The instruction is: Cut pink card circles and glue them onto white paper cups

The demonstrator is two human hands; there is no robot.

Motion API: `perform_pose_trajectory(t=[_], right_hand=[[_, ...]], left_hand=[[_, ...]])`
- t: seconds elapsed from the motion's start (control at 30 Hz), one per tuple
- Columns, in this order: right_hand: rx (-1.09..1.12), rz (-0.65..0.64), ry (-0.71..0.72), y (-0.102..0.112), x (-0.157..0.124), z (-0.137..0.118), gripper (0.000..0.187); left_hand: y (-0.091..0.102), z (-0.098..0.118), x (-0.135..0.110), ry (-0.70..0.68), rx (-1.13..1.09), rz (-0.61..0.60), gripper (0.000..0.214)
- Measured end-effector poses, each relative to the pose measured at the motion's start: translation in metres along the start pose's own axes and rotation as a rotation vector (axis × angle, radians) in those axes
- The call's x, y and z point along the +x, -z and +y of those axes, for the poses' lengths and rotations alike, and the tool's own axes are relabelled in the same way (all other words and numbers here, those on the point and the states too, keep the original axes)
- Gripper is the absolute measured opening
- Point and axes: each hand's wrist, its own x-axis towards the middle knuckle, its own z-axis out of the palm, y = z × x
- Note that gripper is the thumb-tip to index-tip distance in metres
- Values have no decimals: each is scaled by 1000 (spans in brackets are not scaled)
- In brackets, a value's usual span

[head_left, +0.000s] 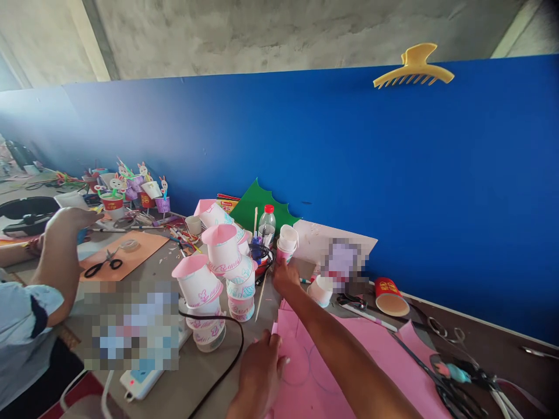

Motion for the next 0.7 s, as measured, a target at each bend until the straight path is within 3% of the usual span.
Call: perform_pose_trajectory(t=[0.13,0.43,0.53,0.7], right_hand=[[23,37,7,5,-11,0,29],[97,64,150,15,-73,-8,31],[71,21,139,16,-70,-3,28],[3,-36,-9,11,-40,10,29]], left_hand=[[3,1,-1,9,15,-16,25],[3,2,-2,0,34,3,29],[3,2,-2,-10,22,17,28],[3,2,-2,-5,16,28,25]])
